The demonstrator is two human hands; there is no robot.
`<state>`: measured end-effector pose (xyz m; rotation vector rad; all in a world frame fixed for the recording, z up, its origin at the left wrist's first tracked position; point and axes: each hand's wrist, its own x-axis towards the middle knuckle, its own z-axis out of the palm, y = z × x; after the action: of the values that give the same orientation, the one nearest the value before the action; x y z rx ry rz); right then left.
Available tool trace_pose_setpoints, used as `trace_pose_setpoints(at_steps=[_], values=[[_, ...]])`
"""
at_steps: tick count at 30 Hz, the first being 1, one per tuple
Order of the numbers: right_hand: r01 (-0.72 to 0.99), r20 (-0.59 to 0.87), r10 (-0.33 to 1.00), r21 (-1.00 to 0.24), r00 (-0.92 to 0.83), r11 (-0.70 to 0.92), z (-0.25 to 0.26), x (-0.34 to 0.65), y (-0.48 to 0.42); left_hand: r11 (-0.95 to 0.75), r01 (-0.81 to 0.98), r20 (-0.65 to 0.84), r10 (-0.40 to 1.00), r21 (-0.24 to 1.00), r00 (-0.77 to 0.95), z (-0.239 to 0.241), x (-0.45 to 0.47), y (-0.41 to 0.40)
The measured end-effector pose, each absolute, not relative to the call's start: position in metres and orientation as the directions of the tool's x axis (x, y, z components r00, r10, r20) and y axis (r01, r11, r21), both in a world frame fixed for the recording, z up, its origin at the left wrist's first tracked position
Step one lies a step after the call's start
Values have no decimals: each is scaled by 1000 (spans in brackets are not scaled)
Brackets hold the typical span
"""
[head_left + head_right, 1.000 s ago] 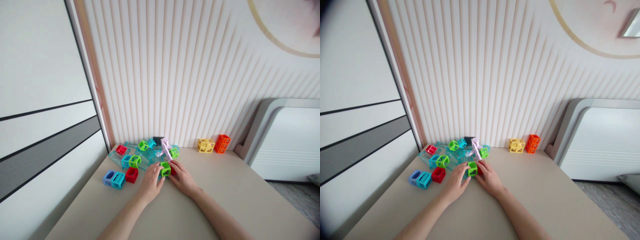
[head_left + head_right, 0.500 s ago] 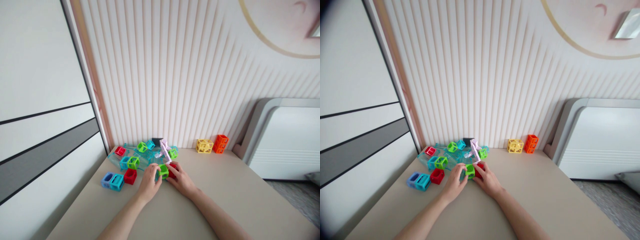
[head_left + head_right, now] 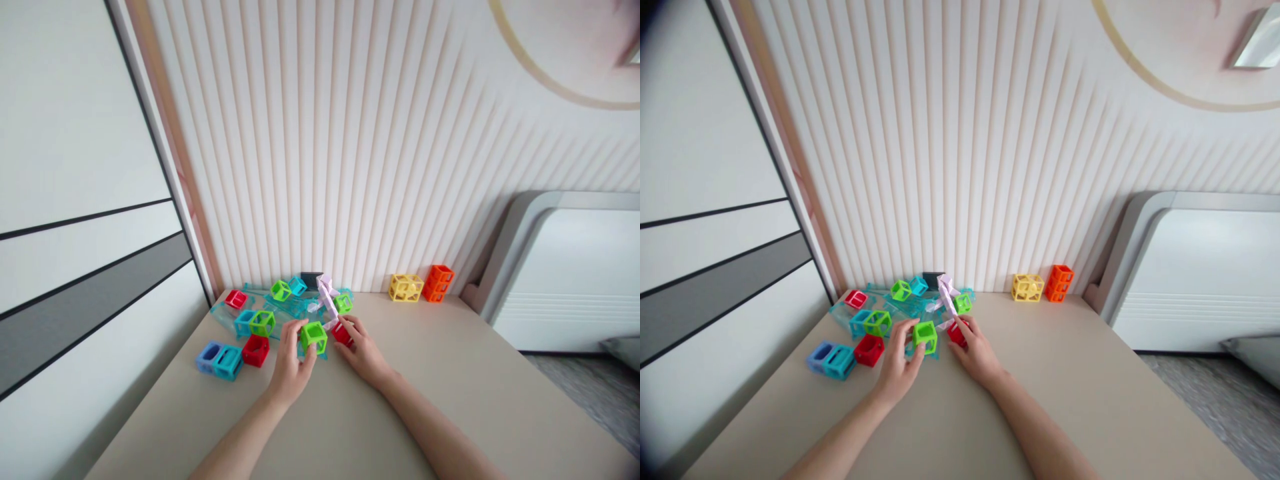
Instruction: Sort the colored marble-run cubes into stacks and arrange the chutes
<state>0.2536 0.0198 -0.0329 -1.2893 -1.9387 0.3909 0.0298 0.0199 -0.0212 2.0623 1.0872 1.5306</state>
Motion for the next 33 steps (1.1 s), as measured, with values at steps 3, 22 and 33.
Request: trace_pose_setpoints(at_steps=[3, 22, 33], values=[[675, 437, 866, -565, -244, 475, -31, 253, 20, -541, 266, 547, 835, 798, 59, -25, 32, 18], [752, 425, 753, -214, -503, 623, -16, 243, 10, -212, -276, 198, 977, 937, -78, -19, 41, 17], [733, 572, 737, -315, -360, 602, -21, 262, 24, -7, -592, 59, 996, 806, 69, -8, 48, 4]])
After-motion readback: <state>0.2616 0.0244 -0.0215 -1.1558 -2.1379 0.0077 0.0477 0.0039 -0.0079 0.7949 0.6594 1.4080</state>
